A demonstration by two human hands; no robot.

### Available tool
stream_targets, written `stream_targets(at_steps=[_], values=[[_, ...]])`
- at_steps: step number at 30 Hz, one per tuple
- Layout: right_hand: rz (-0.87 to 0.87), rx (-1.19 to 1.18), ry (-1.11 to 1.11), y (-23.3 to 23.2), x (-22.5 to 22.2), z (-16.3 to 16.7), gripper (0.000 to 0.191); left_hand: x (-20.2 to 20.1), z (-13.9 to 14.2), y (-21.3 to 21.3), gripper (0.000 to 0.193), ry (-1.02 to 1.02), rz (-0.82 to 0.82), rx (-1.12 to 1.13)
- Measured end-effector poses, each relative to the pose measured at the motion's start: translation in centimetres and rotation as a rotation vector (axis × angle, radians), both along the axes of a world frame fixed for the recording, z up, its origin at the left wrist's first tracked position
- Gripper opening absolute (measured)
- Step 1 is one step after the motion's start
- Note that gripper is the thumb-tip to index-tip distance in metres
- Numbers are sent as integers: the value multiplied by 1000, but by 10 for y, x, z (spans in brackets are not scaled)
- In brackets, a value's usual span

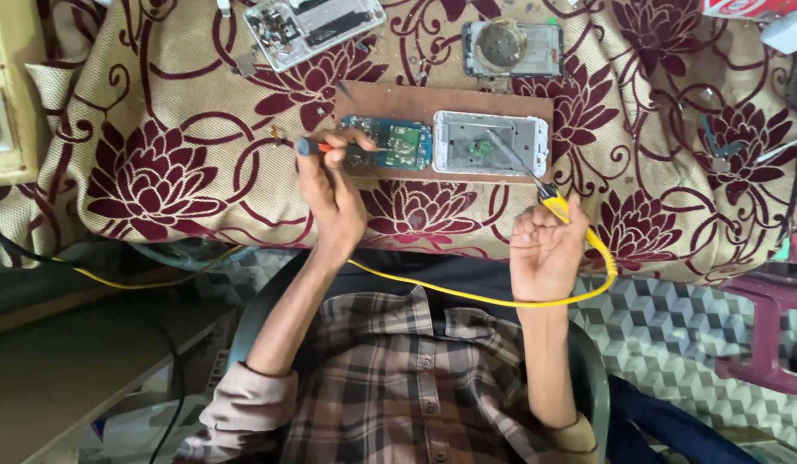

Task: The person solders a circuit board using a soldering iron and solder wire. They repeatedly apply heat and solder to various points on the board while holding it steady with their other hand.

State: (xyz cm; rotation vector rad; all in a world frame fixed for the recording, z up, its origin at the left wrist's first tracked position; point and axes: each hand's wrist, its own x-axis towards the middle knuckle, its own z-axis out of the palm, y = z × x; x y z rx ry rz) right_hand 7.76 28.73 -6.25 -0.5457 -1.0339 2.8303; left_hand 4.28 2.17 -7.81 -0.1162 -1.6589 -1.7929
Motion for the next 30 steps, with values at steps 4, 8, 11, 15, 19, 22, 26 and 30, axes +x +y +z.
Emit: stream_targets(at_steps=[4, 8, 11, 15, 19, 22, 26, 30], values=[[-4, -6, 64, 6, -1, 2, 35, -2, 6, 8, 14, -14, -7, 139], [-29, 222, 238, 7, -3, 0, 37, -5, 8, 11, 14, -32, 8, 140], [33, 452, 279, 8, -4, -1, 33, -7, 8, 12, 14, -46, 29, 114], [-17, 415, 255, -1, -10, -14, 23, -8, 7, 11, 15, -22, -26, 87], [-67, 324, 162, -14, -29, -32, 30, -6, 7, 12, 15, -22, -6, 19], [-166, 364, 133, -21, -38, -41, 30, -4, 7, 13, 16, 0, -37, 34], [-241, 422, 153, -27, -37, -50, 31, -4, 7, 16, 15, 15, -89, 154], [-165, 345, 267, -22, -34, -55, 33, -4, 1, 17, 16, 27, -68, 117]])
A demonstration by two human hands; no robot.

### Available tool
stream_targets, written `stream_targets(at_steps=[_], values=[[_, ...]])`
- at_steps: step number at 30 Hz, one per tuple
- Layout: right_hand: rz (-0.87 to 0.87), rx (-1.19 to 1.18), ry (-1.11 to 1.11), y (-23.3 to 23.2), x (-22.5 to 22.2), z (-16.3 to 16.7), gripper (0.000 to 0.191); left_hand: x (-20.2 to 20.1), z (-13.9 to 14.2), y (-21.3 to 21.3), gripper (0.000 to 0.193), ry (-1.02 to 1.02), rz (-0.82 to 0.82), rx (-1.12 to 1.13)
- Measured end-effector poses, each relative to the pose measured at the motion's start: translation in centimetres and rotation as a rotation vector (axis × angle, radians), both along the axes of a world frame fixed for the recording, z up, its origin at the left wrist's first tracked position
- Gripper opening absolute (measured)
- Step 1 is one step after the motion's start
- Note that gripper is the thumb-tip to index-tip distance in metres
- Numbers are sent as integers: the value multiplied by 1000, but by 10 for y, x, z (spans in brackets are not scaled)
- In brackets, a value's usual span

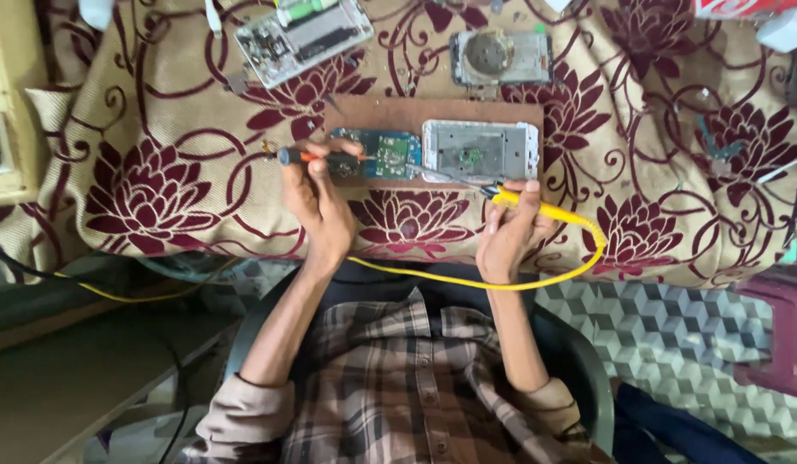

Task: The person solders a circuit board using a soldering iron and solder wire. They repeatedly apply heat and solder to various points on the board while holding it steady with their other hand.

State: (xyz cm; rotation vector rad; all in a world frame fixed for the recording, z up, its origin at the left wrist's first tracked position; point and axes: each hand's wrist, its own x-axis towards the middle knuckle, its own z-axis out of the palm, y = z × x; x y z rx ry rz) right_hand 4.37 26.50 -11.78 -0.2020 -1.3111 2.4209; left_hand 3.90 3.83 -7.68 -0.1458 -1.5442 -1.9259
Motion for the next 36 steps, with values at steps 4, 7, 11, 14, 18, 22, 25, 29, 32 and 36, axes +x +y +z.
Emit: stream_targets(at_steps=[4, 7, 11, 14, 18, 22, 25, 29, 32, 36], values=[[-35, -14, -41, 0, -3, -6, 27, -2, -6, -1, 14, -26, 6, -49], [-8, 8, -11, -2, -2, -7, 29, 0, -7, -2, 14, -32, 21, -100], [-60, 84, -13, -5, -3, -8, 28, 0, -6, -2, 14, -47, -3, -81], [-103, 61, -34, -7, -4, -10, 20, 1, -5, -3, 13, -44, 11, -103], [-104, 97, 25, -8, -5, -12, 19, 1, -4, -3, 12, -39, 14, -120], [-80, 130, 74, -9, -4, -12, 15, 0, -3, -3, 11, -37, 33, -125], [-90, 150, 51, -9, -2, -9, 13, 1, -3, -3, 11, -39, 43, -143], [-127, 202, 35, -11, -4, 3, 12, 2, -3, -2, 11, -44, 49, -158], [-94, 474, 90, -11, -5, 23, 23, 2, -3, -3, 11, -43, 63, -173], [-81, 786, 67, -11, -12, 54, 27, 3, -4, -7, 11, -48, 69, -204]])
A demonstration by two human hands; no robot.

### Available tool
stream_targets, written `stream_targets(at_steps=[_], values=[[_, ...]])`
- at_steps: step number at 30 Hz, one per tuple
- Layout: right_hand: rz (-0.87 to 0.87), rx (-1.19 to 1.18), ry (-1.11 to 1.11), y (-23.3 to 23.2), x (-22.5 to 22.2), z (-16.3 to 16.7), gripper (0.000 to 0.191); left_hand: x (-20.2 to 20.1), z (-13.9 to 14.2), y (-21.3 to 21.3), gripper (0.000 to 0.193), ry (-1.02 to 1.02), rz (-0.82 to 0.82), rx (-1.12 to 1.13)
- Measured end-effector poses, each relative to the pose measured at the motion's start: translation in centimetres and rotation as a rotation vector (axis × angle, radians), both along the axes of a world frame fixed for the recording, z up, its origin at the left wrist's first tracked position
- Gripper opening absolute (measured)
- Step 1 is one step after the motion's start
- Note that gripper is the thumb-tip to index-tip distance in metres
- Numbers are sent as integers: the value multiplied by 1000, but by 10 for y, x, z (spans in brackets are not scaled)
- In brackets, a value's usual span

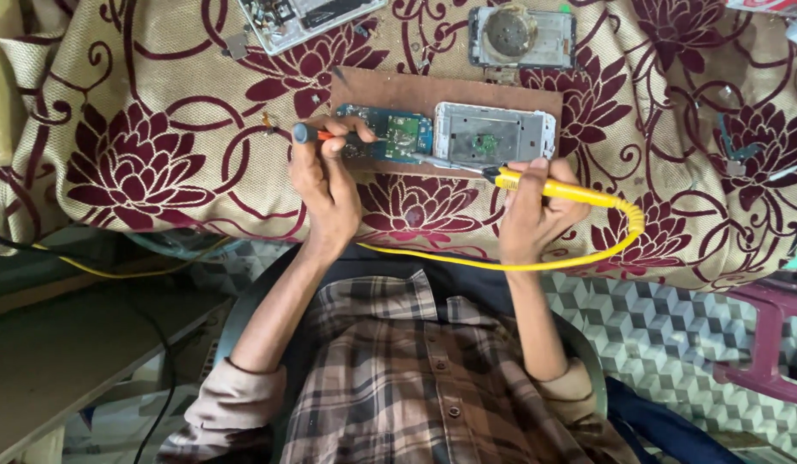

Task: The person solders a circuit board using a soldering iron and solder wire. They repeatedly apply heat and solder to various points on the board while holding it steady with their other hand.

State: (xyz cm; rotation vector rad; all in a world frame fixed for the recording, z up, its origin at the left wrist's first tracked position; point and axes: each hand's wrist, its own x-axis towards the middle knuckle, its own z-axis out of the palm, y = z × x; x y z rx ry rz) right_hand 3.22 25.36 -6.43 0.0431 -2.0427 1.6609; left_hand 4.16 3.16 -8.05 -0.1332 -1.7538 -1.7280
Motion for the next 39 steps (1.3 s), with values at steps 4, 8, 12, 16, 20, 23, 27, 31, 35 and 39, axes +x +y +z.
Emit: stream_targets(at_steps=[4, 8, 12, 16, 20, 23, 27, 31, 35, 39], values=[[50, 161, 28, -7, 4, 24, 27, 0, -1, -2, 10, 23, -11, 39], [-7, 317, 97, -24, 17, 35, 22, -2, -1, -4, 13, -36, -18, 46], [-59, 418, 148, -36, 23, 39, 26, -2, 0, -7, 15, -74, -22, 35], [-146, 597, 197, -40, 18, 43, 36, -3, 1, -9, 16, -18, 2, -19], [-139, 655, 198, -46, 22, 43, 38, -3, 2, -11, 14, -7, -15, 7], [-46, 467, 155, -48, 25, 39, 36, -4, 3, -14, 15, -38, -10, 29], [-12, 42, 22, -44, 12, 24, 33, -1, 2, -13, 15, -76, 3, 30], [-103, -524, -135, -27, 7, 0, 13, -2, -3, -14, 14, -18, 4, -16], [-219, -806, -196, -1, 1, -28, 21, -5, -4, -14, 15, -29, -28, 40], [-118, -871, -205, 17, -4, -46, 31, -4, -1, -12, 15, -133, -39, 98]])
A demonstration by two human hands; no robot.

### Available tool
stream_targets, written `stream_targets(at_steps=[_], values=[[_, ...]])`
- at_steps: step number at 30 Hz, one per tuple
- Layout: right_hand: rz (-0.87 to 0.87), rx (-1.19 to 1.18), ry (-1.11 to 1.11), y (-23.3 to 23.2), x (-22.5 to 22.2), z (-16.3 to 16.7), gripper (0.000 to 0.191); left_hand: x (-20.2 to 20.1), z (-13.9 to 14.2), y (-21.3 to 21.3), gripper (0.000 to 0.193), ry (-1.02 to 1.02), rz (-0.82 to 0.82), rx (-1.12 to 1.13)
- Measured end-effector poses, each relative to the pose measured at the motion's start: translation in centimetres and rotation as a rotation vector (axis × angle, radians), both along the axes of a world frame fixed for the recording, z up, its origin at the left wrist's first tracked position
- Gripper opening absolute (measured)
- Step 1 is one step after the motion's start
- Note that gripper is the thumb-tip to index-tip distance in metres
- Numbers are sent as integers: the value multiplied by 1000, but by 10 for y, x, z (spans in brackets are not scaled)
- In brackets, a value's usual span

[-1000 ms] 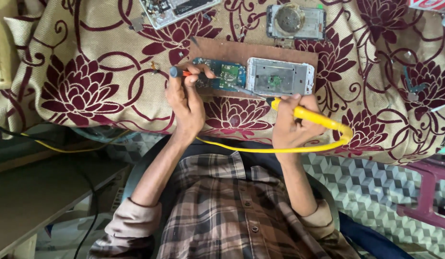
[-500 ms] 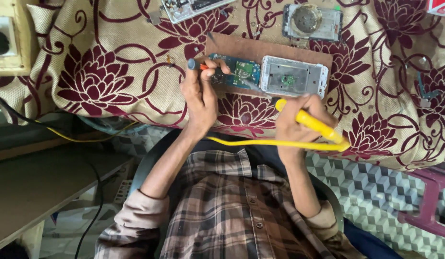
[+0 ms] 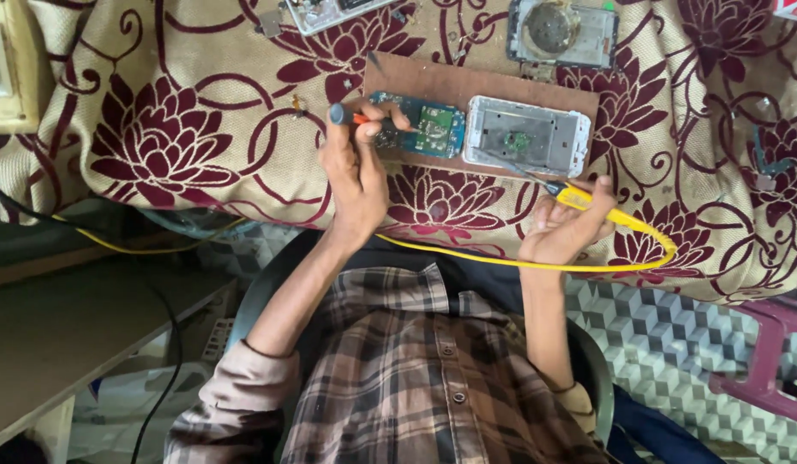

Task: The person solders a circuit board using a soldering iron and solder wire. They repeatedly apply heat and solder to various points on the board while holding it steady with their other hand.

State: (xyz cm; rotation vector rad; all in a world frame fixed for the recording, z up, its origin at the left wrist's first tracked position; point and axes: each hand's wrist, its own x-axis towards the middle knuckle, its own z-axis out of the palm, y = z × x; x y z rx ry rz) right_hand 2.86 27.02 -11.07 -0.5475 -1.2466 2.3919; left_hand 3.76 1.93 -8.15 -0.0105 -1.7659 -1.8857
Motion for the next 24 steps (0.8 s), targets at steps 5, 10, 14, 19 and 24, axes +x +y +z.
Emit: stream_targets(at_steps=[5, 10, 14, 19, 24], values=[[-32, 102, -24, -11, 4, -6, 20, -4, -1, 4, 14, 12, 29, -61], [12, 172, 65, -16, 2, 0, 22, -8, -4, 6, 13, 97, 16, -66], [6, 214, 62, -15, -1, 2, 23, -8, -4, 5, 15, 15, 29, -57], [64, 229, 84, -17, -2, 3, 31, -7, -3, 2, 16, -37, 26, -51], [147, 361, 164, -19, 0, 15, 33, -7, -3, 1, 17, 29, 27, -56]])
